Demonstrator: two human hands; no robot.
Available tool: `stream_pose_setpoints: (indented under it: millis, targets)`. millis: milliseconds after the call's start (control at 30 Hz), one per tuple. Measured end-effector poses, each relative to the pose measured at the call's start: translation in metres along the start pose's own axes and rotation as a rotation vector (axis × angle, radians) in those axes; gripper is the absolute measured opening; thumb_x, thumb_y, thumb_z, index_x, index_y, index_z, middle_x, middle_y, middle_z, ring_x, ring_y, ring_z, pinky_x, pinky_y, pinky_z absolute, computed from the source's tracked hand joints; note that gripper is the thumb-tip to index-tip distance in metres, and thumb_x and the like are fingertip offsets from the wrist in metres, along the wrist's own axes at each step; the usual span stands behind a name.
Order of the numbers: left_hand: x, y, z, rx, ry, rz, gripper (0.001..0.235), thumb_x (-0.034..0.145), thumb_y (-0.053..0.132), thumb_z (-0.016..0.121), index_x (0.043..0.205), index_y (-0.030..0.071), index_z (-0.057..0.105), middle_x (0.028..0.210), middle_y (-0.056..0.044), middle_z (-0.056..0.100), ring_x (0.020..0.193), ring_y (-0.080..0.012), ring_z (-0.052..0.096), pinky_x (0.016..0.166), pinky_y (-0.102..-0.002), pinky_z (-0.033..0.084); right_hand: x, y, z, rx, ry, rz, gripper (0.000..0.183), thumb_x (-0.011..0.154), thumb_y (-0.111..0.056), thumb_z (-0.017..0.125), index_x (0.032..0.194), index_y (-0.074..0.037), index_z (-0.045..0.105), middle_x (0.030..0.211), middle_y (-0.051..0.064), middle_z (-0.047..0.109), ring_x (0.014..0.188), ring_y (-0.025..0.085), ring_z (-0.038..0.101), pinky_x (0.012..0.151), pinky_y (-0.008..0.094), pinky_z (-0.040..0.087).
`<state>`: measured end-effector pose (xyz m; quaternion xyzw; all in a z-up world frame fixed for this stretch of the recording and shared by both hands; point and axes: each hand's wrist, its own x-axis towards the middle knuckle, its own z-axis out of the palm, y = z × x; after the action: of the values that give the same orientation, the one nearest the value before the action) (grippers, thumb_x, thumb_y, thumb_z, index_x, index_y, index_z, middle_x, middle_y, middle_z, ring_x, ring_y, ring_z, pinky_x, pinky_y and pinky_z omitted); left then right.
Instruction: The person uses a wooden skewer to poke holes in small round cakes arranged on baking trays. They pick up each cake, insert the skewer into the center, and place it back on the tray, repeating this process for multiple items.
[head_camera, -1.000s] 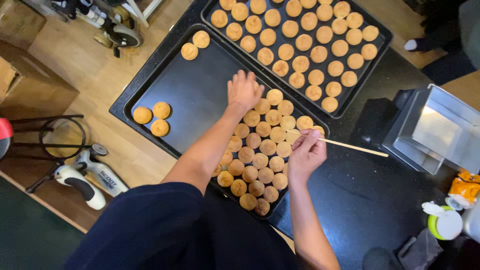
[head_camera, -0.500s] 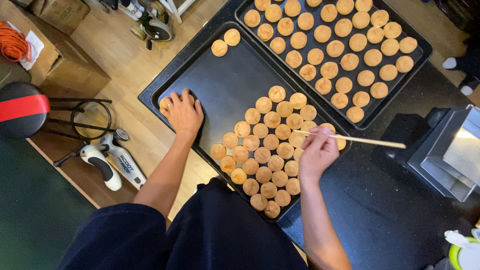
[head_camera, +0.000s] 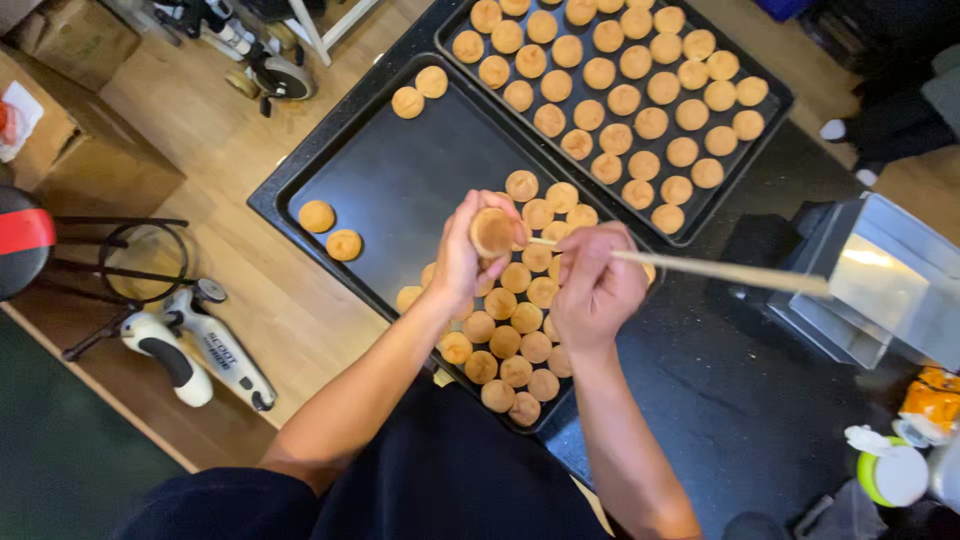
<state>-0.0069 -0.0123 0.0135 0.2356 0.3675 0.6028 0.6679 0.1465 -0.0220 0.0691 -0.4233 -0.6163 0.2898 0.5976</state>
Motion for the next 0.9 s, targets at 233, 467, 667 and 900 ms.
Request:
stream_pose_setpoints:
  millis: [233,467,667,900]
  targets:
    - [-0.012,0.005,0.045,0.204,-0.047,0.123,0.044,0.112,0.035,0.034,0.099,0.006,0.064,0.080,-0.005,0.060,0.060,-0.0097,0.051,0.050,-0.026,0.037,0.000,-0.028,0.010,-0.244,-0.100,-0.173,0.017,0.104,-0.004,0.059,0.090,-0.001,0.067,0.080,0.009,0.064,0.071,0.021,0.062,0.064,0.033,0.048]
    - [-0.032,0.013,0.055,0.753,0.068,0.399,0.042,0.108,0.034,0.039,0.095,0.003,0.064,0.068,-0.006,0.057,0.057,-0.0139,0.053,0.056,-0.032,0.044,-0.016,-0.002,0.002,-0.168,-0.072,-0.202,0.020,0.108,-0.011,0.054,0.093,-0.002,0.062,0.083,0.011,0.060,0.067,0.018,0.058,0.061,0.031,0.046]
    - [-0.037,0.011,0.054,0.793,0.038,0.361,0.042,0.109,0.031,0.037,0.091,0.006,0.065,0.061,-0.008,0.055,0.056,-0.0157,0.056,0.057,-0.033,0.045,-0.034,0.024,0.009,0.163,0.023,0.320,0.028,0.111,-0.020,0.048,0.091,-0.003,0.058,0.067,0.004,0.053,0.056,0.012,0.047,0.052,0.029,0.036]
    - [-0.033,-0.005,0.040,0.815,0.074,0.293,0.037,0.107,0.032,0.045,0.092,0.003,0.063,0.071,-0.009,0.062,0.065,-0.0174,0.061,0.064,-0.034,0.050,-0.042,0.029,0.012,-0.256,-0.050,-0.221,0.038,0.124,-0.027,0.043,0.094,-0.005,0.055,0.083,0.003,0.056,0.068,0.012,0.053,0.063,0.026,0.042]
